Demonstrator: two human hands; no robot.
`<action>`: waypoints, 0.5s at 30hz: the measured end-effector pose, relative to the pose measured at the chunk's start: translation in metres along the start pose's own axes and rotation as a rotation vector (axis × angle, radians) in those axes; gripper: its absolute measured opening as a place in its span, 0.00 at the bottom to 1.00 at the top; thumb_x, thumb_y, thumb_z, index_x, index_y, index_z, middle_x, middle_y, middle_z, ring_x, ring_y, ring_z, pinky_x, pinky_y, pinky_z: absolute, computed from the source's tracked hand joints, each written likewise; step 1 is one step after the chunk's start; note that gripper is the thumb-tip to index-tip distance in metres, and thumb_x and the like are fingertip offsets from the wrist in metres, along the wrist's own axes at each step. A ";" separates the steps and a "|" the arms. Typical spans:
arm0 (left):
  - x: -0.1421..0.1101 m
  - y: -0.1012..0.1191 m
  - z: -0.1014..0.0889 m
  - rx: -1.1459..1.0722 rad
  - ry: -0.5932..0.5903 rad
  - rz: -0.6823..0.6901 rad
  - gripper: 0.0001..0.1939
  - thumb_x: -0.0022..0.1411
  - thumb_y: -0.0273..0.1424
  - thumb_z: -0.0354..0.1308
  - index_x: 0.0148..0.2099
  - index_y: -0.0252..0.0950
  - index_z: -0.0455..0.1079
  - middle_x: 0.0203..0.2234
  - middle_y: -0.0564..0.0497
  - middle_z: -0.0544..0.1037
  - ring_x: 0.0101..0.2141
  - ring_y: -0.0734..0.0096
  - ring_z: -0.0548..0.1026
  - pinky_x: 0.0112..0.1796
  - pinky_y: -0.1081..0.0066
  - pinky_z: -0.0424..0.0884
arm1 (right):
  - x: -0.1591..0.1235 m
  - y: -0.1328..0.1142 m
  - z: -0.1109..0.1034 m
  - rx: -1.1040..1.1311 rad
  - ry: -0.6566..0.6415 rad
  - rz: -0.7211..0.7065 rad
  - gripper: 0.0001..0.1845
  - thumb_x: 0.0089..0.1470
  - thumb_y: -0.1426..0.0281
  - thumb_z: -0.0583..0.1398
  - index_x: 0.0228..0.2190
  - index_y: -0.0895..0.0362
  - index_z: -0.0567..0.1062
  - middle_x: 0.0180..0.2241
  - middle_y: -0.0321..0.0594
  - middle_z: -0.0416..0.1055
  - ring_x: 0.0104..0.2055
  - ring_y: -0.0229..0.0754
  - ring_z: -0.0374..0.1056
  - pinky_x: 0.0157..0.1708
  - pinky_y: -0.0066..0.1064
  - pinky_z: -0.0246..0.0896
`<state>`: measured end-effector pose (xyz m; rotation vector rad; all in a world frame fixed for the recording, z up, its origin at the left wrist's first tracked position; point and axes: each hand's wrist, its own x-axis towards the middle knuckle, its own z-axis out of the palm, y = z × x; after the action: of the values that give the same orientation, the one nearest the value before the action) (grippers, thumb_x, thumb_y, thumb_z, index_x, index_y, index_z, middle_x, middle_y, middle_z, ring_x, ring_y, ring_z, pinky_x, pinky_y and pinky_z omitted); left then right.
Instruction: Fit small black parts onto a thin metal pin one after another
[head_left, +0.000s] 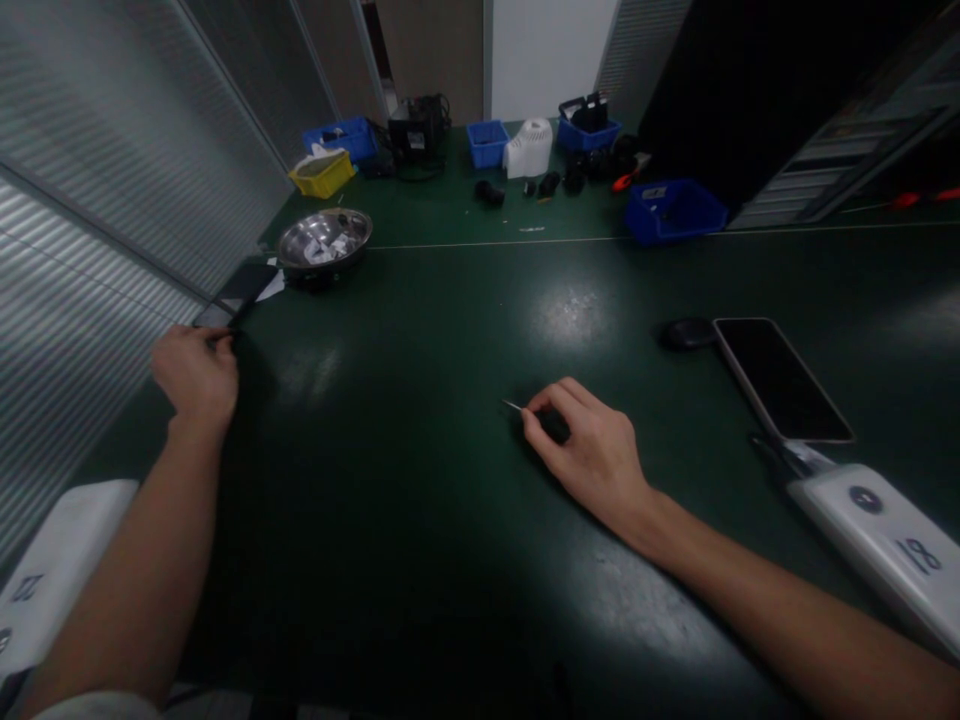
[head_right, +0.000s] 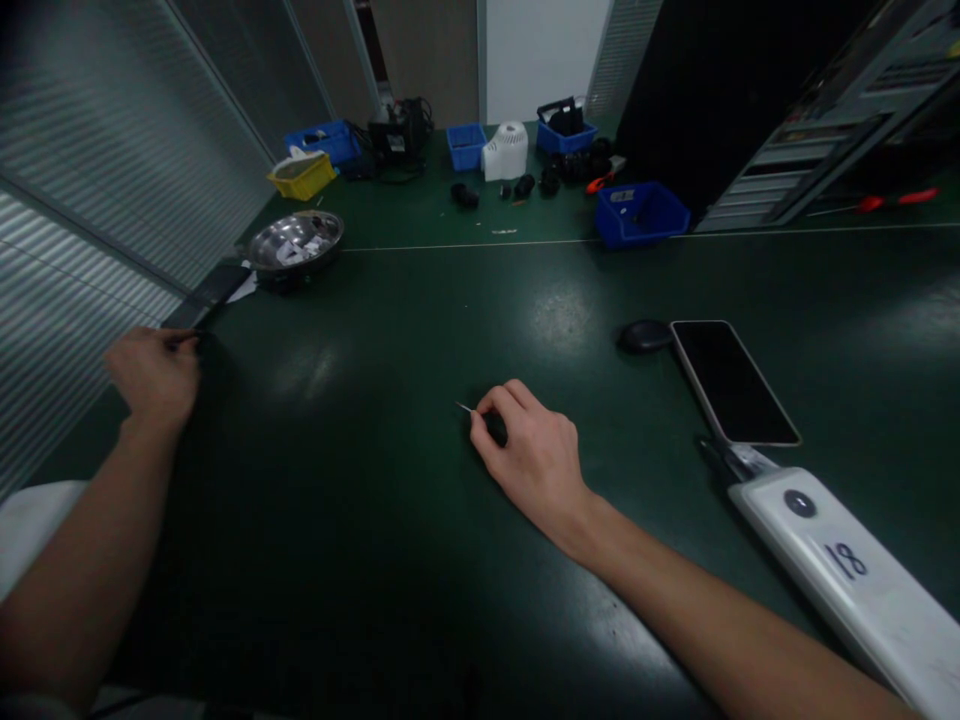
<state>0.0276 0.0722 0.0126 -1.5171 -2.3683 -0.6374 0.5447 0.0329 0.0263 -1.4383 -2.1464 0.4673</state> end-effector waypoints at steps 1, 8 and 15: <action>-0.001 0.000 0.000 0.036 0.028 -0.005 0.19 0.65 0.32 0.58 0.52 0.23 0.77 0.35 0.45 0.69 0.36 0.63 0.59 0.47 0.62 0.59 | 0.000 0.000 0.000 0.002 -0.002 -0.001 0.08 0.64 0.64 0.58 0.36 0.53 0.76 0.37 0.35 0.73 0.31 0.37 0.68 0.29 0.31 0.56; -0.001 0.004 -0.003 0.158 0.020 0.025 0.19 0.66 0.33 0.57 0.52 0.26 0.78 0.31 0.48 0.68 0.32 0.66 0.56 0.44 0.65 0.61 | 0.000 0.001 0.001 0.001 -0.003 -0.015 0.08 0.64 0.64 0.58 0.36 0.53 0.75 0.37 0.36 0.73 0.31 0.37 0.68 0.31 0.31 0.58; -0.004 0.008 -0.002 0.202 0.048 -0.006 0.19 0.66 0.35 0.56 0.51 0.27 0.77 0.37 0.43 0.70 0.38 0.61 0.61 0.44 0.62 0.62 | 0.000 0.000 0.001 0.003 0.001 -0.013 0.08 0.64 0.64 0.58 0.36 0.53 0.76 0.37 0.36 0.74 0.31 0.37 0.68 0.30 0.31 0.58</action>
<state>0.0362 0.0713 0.0140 -1.3933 -2.3230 -0.4159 0.5446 0.0330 0.0253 -1.4219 -2.1520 0.4640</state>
